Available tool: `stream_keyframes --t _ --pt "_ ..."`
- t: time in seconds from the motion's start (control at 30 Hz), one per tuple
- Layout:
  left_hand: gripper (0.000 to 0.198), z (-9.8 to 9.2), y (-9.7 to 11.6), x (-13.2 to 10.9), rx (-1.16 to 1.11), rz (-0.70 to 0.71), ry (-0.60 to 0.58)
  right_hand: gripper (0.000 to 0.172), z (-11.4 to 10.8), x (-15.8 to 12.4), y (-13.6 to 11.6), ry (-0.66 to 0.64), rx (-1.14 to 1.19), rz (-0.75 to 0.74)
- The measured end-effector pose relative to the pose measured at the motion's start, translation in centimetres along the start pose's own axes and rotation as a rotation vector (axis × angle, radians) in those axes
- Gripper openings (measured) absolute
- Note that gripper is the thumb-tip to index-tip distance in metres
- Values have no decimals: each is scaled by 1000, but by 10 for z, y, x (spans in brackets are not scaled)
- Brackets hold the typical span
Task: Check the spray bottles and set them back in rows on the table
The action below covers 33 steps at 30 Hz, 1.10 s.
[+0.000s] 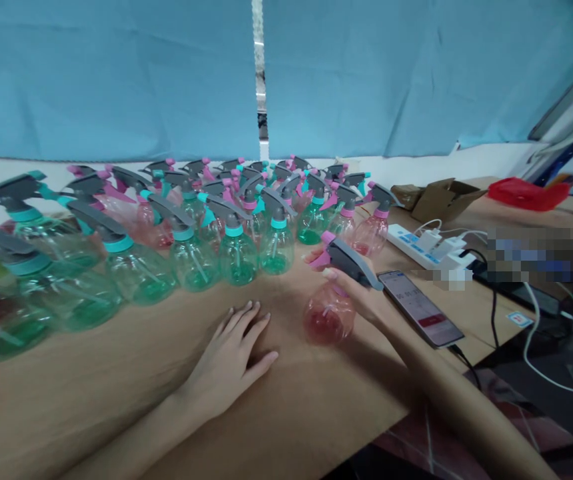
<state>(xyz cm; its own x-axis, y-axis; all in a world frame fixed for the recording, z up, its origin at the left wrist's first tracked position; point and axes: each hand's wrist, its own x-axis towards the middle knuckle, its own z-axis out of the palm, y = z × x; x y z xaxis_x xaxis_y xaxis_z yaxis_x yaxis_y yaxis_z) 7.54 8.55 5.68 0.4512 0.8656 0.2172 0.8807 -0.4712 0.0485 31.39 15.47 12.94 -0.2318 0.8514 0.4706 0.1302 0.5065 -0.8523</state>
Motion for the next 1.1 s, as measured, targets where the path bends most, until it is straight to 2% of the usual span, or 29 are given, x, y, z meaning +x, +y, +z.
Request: stream_keyframes --t 0.2,0.37,0.53,0.7,0.87,1.1 --pt "60 2 -1 0 -15 3 19 35 -3 -5 19 111 -51 19" --pt "61 0 0 0 -24 2 6 35 -13 -11 19 19 -221 -12" --pt "59 0 0 0 -27 11 34 58 -23 -33 15 -36 -341 -59" --pt "59 2 -2 0 -5 16 60 52 -28 -45 23 0 -495 -65" --pt "57 3 -4 -1 -1 21 75 46 -33 -15 36 103 -639 -95" --pt "53 1 -5 -1 2 -3 80 41 -35 39 55 64 -637 -49"
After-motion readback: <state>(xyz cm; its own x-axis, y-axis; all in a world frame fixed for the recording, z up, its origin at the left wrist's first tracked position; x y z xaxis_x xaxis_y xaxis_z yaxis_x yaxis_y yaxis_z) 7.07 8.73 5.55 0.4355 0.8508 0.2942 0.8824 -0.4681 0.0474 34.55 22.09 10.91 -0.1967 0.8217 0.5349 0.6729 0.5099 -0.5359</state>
